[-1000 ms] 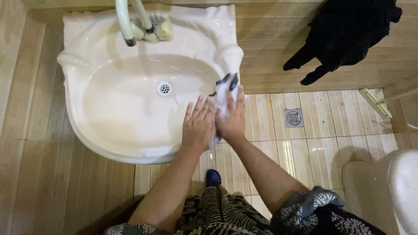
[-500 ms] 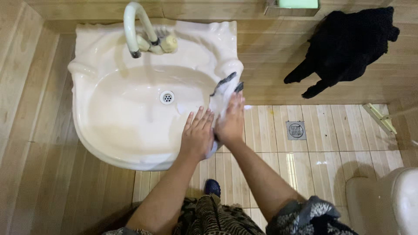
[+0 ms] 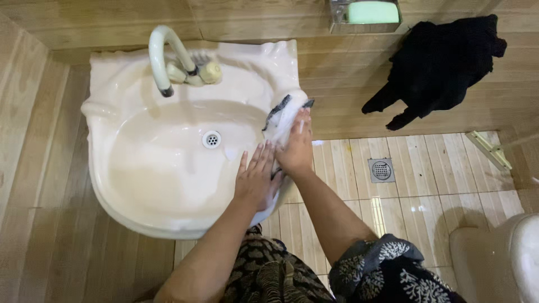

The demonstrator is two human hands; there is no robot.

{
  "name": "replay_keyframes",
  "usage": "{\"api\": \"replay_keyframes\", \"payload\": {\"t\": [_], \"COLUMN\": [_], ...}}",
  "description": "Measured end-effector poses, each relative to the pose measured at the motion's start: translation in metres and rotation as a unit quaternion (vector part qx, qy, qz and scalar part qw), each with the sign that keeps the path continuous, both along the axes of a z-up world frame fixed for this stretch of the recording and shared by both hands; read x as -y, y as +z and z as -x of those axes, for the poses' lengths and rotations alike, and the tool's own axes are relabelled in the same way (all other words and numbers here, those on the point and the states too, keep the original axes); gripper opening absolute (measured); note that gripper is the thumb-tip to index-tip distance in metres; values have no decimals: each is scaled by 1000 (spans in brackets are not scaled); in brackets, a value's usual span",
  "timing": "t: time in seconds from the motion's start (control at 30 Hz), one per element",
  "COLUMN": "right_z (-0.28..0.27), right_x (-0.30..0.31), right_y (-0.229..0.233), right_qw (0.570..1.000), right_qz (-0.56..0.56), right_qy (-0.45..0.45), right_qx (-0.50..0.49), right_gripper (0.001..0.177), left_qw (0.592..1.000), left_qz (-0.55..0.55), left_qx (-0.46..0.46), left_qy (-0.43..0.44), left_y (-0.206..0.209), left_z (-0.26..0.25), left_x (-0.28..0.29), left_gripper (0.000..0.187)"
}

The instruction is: The person scrubs the interior of a bathroom sink with a soapy cloth, rinses the cloth under running water, and wipes the faucet and basin surfaces. The person's left foot is placed inside the sink basin during the task.

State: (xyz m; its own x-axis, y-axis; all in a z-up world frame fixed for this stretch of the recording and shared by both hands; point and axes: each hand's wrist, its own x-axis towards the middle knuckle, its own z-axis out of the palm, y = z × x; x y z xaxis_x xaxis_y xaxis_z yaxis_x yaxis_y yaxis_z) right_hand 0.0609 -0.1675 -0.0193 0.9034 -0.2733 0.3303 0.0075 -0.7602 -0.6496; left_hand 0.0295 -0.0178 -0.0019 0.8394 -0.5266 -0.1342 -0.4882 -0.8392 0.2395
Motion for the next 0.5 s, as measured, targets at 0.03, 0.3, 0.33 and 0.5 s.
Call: {"api": "replay_keyframes", "payload": {"t": [0.03,0.3,0.33,0.5], "right_z": [-5,-50,-55,-75], "right_x": [3,16,17,24], "right_y": [0,-1,-1,2], "right_qw": [1000,999,999,989], "right_qz": [-4,7,29,145], "right_qy": [-4,-32,-28,6], "right_qx": [-9,-28,-18,15], "right_gripper": [117,109,108,104], "left_qw": [1000,998,998,996], "left_qz": [8,11,-5,-35], "left_qx": [-3,45,33,-1], "left_qy": [5,-38,-49,-85], "left_y": [2,21,22,28], "left_z": [-7,-74,-81,-112], "left_x": [4,18,18,17], "left_gripper": [81,99,98,92]}}
